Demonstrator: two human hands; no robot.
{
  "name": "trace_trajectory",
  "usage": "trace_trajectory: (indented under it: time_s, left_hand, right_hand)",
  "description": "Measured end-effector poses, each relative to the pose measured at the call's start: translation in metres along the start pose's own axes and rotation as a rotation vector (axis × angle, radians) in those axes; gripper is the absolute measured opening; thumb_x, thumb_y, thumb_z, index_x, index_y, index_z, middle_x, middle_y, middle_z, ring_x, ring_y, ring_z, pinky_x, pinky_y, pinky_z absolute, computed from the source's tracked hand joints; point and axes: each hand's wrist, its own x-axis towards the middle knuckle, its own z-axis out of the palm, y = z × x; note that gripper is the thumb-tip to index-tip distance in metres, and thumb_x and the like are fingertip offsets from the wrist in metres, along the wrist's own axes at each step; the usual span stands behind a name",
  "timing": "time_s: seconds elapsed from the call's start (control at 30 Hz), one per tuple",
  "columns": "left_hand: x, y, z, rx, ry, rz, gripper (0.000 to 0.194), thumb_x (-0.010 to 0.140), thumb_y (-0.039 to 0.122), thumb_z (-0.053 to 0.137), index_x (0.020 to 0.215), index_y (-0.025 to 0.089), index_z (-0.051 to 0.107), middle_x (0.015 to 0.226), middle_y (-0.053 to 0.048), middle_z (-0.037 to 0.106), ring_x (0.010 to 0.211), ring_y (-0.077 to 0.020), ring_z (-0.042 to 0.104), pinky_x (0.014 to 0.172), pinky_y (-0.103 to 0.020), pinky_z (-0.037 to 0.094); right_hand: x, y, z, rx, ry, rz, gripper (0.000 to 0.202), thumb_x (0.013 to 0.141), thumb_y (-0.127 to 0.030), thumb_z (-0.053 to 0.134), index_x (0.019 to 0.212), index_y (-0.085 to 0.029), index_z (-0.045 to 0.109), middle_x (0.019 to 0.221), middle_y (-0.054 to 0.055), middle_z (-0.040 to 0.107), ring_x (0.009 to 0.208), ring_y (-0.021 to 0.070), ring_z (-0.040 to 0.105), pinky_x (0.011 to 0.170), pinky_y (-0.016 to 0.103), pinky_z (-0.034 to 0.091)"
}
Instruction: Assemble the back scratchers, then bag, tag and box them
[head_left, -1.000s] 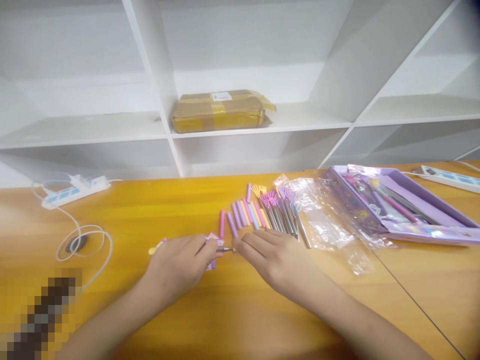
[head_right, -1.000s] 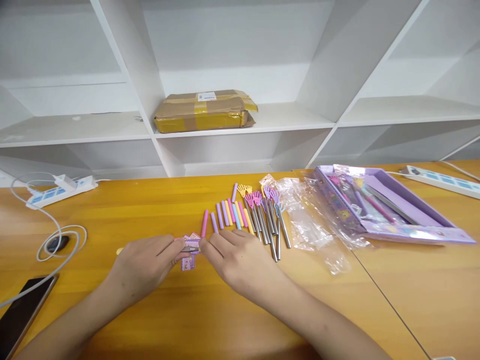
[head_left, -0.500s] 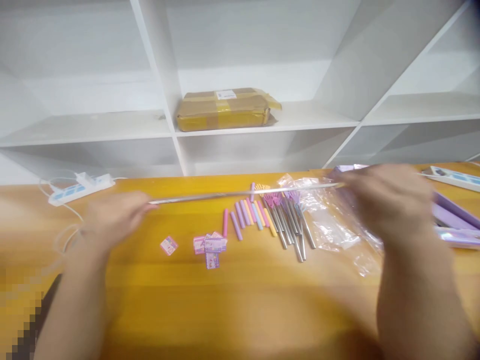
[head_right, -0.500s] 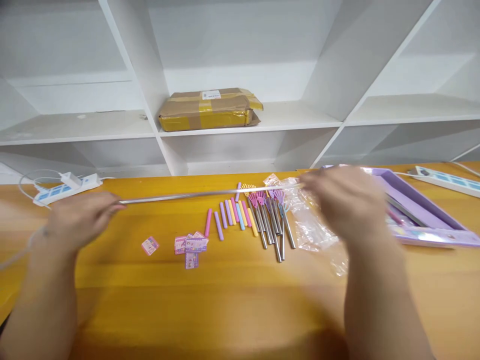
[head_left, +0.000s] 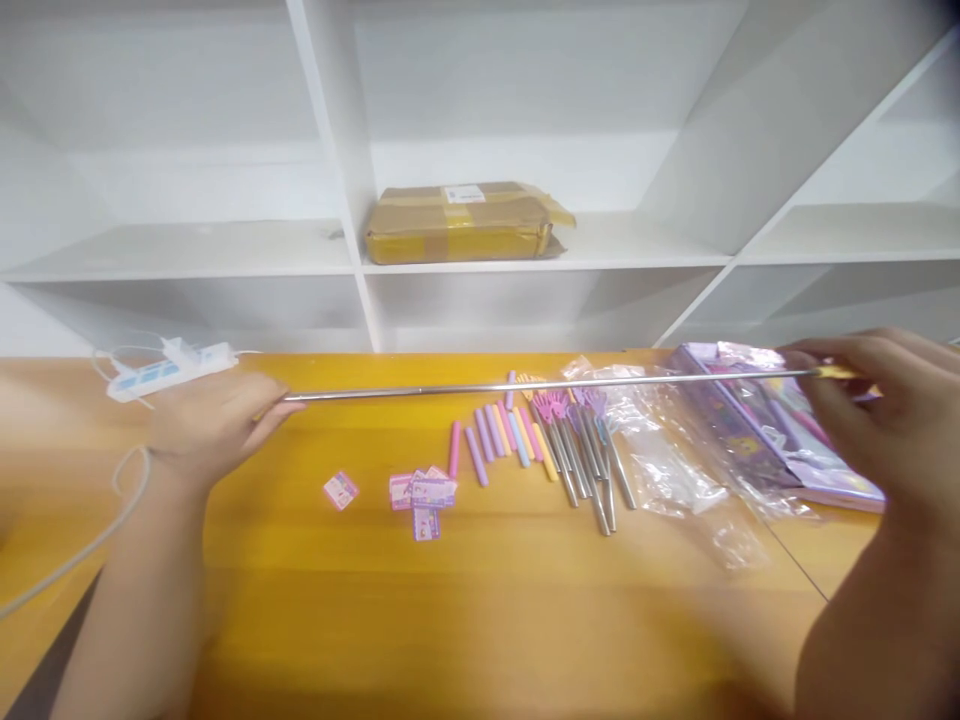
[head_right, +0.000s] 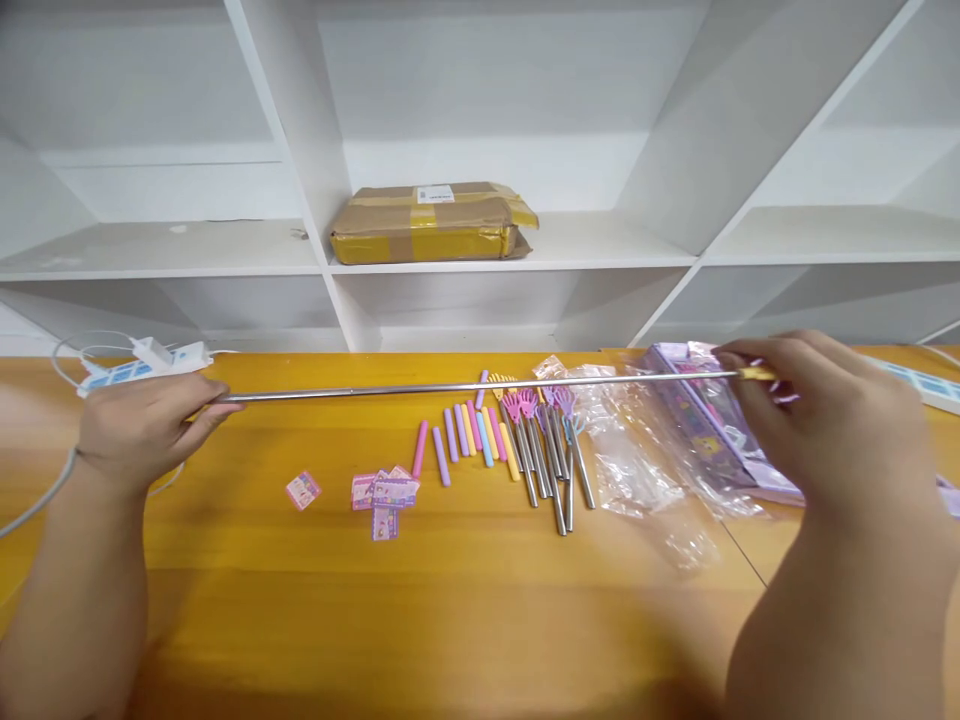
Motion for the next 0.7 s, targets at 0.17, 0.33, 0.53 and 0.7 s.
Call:
trace_trajectory:
  time_s: [0.17, 0.33, 0.53, 0.7]
  left_hand:
    - [-0.001, 0.007, -0.006, 0.088, -0.093, -0.036, 0.041, 0.104, 0.033, 0.059, 0.066, 0.02, 0.056, 0.057, 0.008, 0.06, 0.059, -0.0098, 0.053, 0.055, -0.02, 0.03]
    - [-0.001, 0.014, -0.007, 0.091, -0.122, -0.059, 0.044, 0.102, 0.04, 0.063, 0.064, 0.02, 0.052, 0.056, 0.007, 0.059, 0.057, -0.0106, 0.052, 0.053, -0.023, 0.028]
    - [0.004, 0.02, -0.013, -0.082, -0.15, -0.003, 0.021, 0.095, 0.032, 0.061, 0.077, 0.022, 0.066, 0.067, 0.006, 0.075, 0.06, -0.0126, 0.062, 0.057, -0.025, 0.036]
    - [0.008, 0.025, -0.02, -0.028, 0.03, 0.101, 0.007, 0.089, 0.02, 0.062, 0.082, 0.022, 0.064, 0.063, 0.008, 0.072, 0.055, -0.0116, 0.062, 0.053, -0.024, 0.037]
  right_hand:
    - [0.014, -0.006, 0.004, -0.168, -0.196, 0.385, 0.019, 0.081, -0.039, 0.076, 0.081, -0.02, 0.074, 0.068, 0.01, 0.07, 0.058, 0.0176, 0.052, 0.057, 0.03, 0.034]
    - [0.018, -0.011, 0.002, -0.262, -0.25, 0.47, 0.014, 0.077, -0.031, 0.078, 0.075, -0.021, 0.07, 0.069, 0.008, 0.067, 0.059, 0.016, 0.043, 0.06, 0.031, 0.028]
    - [0.02, -0.008, -0.001, -0.297, -0.298, 0.545, 0.015, 0.073, -0.028, 0.078, 0.072, -0.021, 0.065, 0.066, 0.006, 0.063, 0.056, 0.0138, 0.036, 0.06, 0.032, 0.027]
    - [0.006, 0.016, 0.009, -0.297, -0.105, 0.414, 0.027, 0.085, -0.044, 0.068, 0.072, -0.02, 0.066, 0.058, 0.006, 0.057, 0.052, 0.0152, 0.039, 0.055, 0.031, 0.028]
